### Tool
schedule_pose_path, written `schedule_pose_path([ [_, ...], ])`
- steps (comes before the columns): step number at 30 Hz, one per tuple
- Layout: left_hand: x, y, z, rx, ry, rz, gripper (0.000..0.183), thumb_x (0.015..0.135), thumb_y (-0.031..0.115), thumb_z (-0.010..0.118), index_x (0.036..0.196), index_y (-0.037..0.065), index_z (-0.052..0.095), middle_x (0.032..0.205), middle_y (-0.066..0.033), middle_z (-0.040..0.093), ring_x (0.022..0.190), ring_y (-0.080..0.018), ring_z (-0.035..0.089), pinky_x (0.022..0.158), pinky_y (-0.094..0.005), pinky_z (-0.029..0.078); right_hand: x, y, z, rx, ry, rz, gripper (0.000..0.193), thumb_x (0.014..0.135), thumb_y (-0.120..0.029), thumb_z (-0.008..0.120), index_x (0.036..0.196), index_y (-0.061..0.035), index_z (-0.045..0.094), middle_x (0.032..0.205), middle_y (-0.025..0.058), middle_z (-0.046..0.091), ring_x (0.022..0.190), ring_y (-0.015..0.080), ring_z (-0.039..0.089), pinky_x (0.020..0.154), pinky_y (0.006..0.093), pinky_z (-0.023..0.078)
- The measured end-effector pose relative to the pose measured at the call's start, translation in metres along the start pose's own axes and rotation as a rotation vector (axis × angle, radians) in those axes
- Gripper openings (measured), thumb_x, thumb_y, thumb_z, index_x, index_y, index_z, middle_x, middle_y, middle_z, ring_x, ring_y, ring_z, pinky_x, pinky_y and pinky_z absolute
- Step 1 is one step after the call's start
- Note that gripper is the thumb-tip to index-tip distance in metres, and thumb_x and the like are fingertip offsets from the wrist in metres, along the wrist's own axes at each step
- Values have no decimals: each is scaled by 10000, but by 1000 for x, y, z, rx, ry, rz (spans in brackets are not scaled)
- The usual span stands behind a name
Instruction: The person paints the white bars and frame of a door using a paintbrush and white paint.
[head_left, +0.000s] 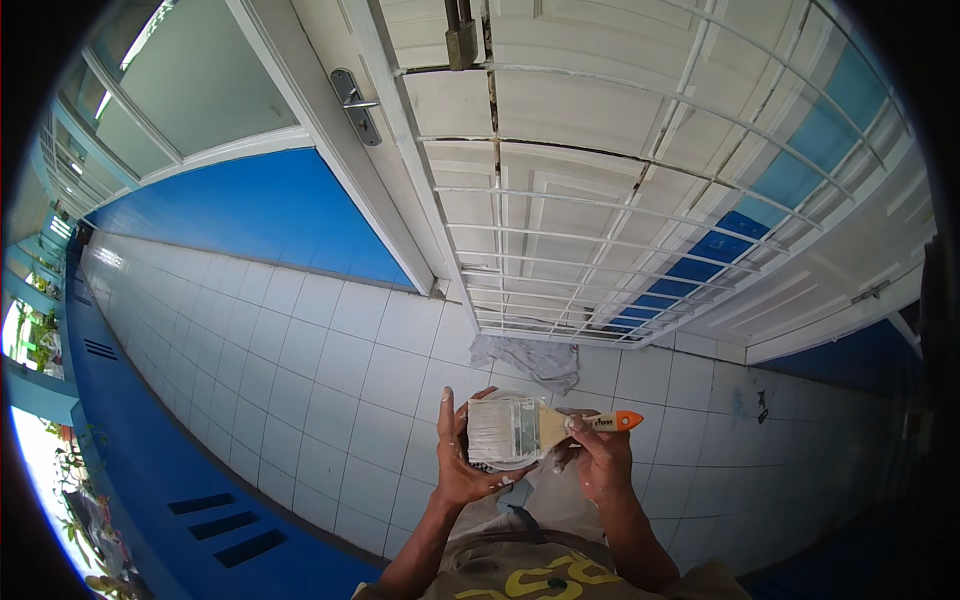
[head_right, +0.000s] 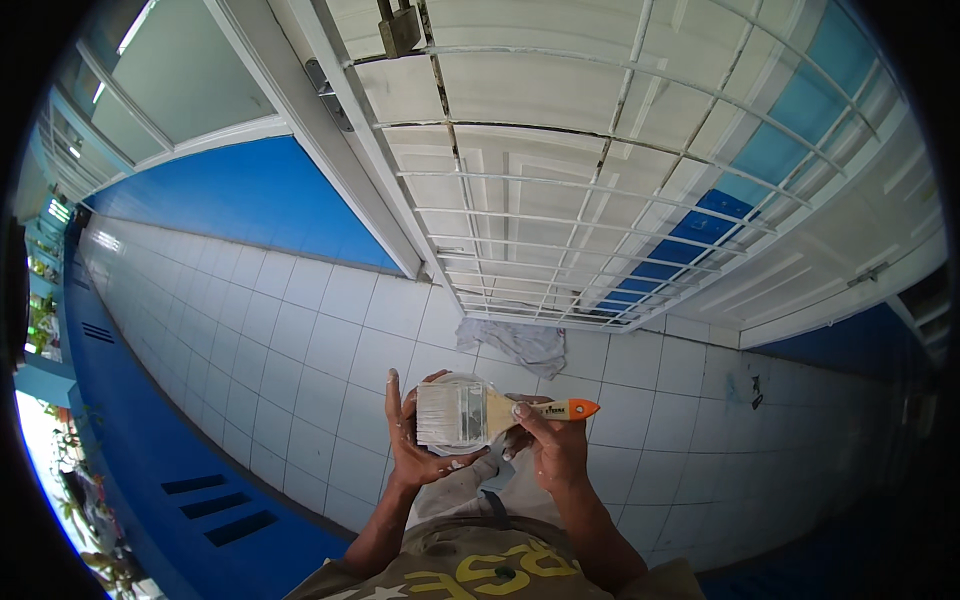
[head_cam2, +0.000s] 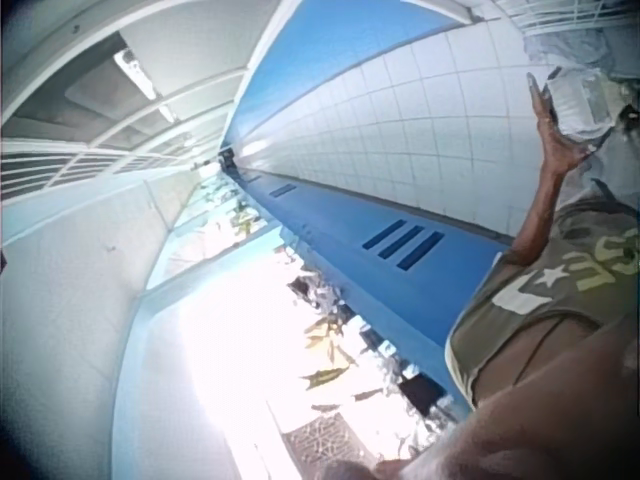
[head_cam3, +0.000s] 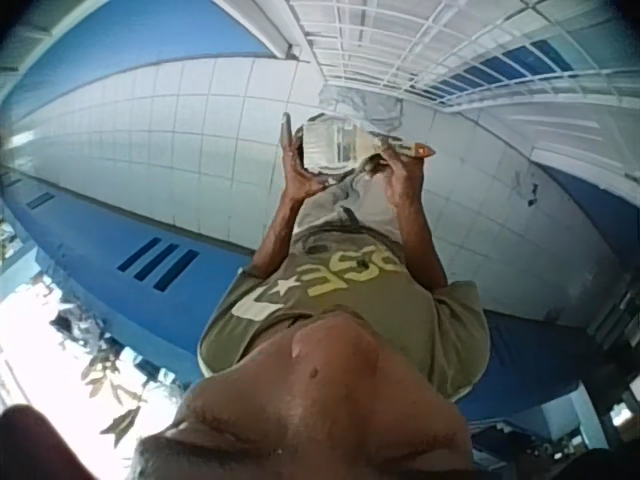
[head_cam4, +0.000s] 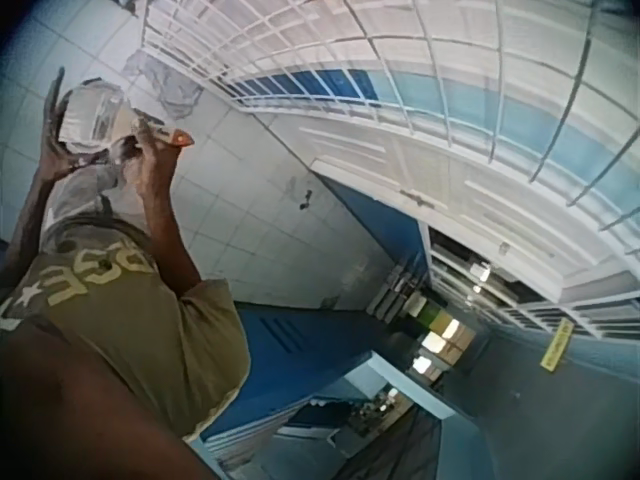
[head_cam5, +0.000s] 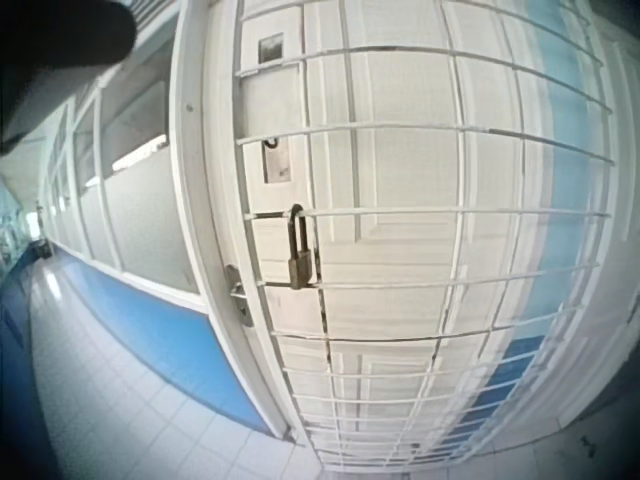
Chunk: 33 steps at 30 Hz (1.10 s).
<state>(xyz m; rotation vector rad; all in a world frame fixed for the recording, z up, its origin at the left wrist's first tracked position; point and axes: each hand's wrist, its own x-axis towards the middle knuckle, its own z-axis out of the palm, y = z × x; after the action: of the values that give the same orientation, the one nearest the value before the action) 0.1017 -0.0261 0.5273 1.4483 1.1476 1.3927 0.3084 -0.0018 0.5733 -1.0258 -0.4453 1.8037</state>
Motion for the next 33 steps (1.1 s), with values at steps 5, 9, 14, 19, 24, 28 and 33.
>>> schedule_pose_path([
  [5,6,27,27,-3,-63,82,1439,672,226,986,1623,58,-81,1445,-329,504,1283,-400,596,1068,-476,503,-36,-27,-17,22,121,-211,251,883,-30,727,1075,124,678,893,186,735,696,231,724,572,332,614],
  [9,8,38,46,3,-84,58,1445,682,234,979,1623,74,-106,1463,-323,490,1307,-408,582,1087,-491,499,-51,-53,-25,44,215,-407,224,868,-3,729,1050,122,692,863,155,728,696,207,711,652,323,610],
  [14,25,50,65,10,-111,91,1515,656,213,996,1615,96,-171,1474,-316,457,1317,-397,563,1092,-511,508,-52,-96,-51,-102,186,-234,223,856,-12,742,1028,122,697,829,142,721,692,196,708,694,304,601],
  [19,32,49,86,30,-128,43,1528,642,241,1008,1621,101,-157,1469,-316,467,1338,-393,546,1108,-516,488,-55,-143,-62,-349,245,-369,194,825,-25,753,963,102,703,798,137,712,631,191,684,561,295,565],
  [24,44,51,98,92,-106,64,1476,660,278,991,1631,87,-104,1458,-293,516,1339,-411,558,1117,-525,468,-55,-178,-57,-891,-307,-1036,260,669,-2,783,926,14,743,819,150,727,670,204,711,591,306,566],
  [28,51,52,97,9,-96,72,1509,611,187,1003,1640,115,-99,1479,-294,504,1331,-408,565,1116,-512,463,-45,-177,-47,-1204,-502,-1225,237,711,-107,836,940,-70,787,916,60,762,825,240,744,682,342,619],
  [33,55,53,93,43,-69,92,1511,599,139,997,1643,122,-94,1483,-295,501,1343,-410,555,1121,-503,457,-40,-182,-49,-1328,-731,-1105,224,744,-173,823,960,-121,801,980,34,779,929,214,748,795,356,627],
])
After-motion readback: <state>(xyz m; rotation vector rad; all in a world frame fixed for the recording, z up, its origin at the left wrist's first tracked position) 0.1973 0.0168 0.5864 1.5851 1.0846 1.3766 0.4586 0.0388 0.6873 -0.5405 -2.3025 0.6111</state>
